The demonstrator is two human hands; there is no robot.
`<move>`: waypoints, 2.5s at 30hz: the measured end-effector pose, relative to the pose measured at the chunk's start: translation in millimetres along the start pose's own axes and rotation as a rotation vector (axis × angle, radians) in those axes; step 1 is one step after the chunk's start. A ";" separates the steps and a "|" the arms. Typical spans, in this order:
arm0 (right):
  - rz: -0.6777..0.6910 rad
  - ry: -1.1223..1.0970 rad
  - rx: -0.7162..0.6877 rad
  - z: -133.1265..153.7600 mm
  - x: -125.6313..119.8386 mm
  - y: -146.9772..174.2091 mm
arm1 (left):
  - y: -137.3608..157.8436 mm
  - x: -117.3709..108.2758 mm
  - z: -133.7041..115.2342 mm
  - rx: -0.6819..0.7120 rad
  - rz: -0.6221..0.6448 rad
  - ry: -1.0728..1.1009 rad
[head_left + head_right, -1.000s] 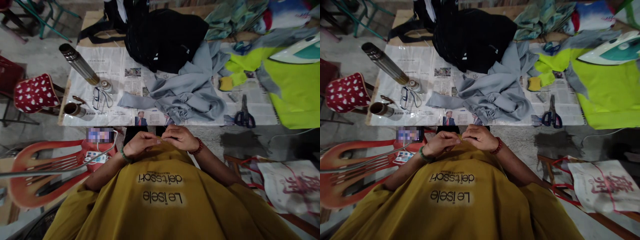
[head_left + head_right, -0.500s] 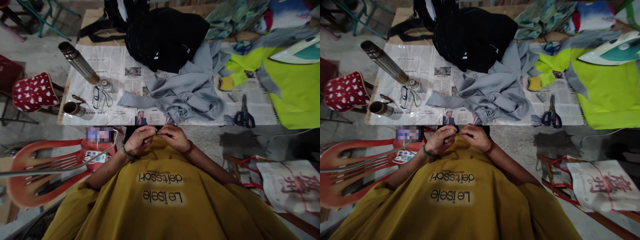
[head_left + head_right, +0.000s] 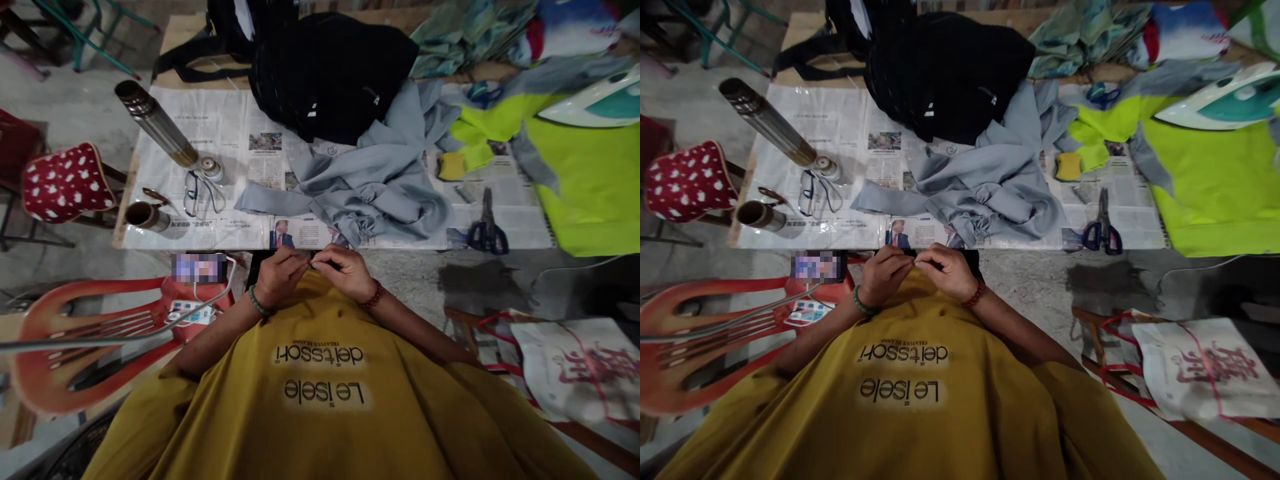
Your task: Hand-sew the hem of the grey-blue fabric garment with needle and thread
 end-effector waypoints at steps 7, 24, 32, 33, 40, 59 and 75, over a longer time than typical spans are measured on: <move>-0.011 -0.039 0.066 -5.3 -2.0 1.5 | -4.2 -3.3 -2.7 -0.062 -0.001 0.175; 0.016 -0.064 0.077 -9.5 -0.1 6.7 | -7.7 -6.6 0.8 -0.238 0.008 0.362; 0.051 -0.093 0.120 -13.4 6.5 7.0 | -3.6 1.7 -0.3 -0.445 0.004 0.630; 0.055 -0.099 0.125 -13.4 7.5 7.2 | -2.7 2.3 0.2 -0.460 -0.009 0.648; 0.041 -0.118 0.164 -14.5 11.2 8.2 | 4.4 5.0 12.0 -0.619 -0.139 0.678; -0.070 -0.085 0.265 -26.8 -7.5 14.5 | 13.0 0.8 21.8 -0.714 -0.228 0.761; -0.132 0.273 0.026 -4.0 -77.8 2.3 | 38.9 -28.1 28.5 -0.770 -0.156 0.832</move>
Point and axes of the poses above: each hand's wrist, its own y-axis away from the middle knuckle, its own x-axis out of the palm, z = x × y, the point moved 6 cm from there along -y, towards the middle knuckle, and after that the axes turned 2 degrees about x, right-handed, at the moved point
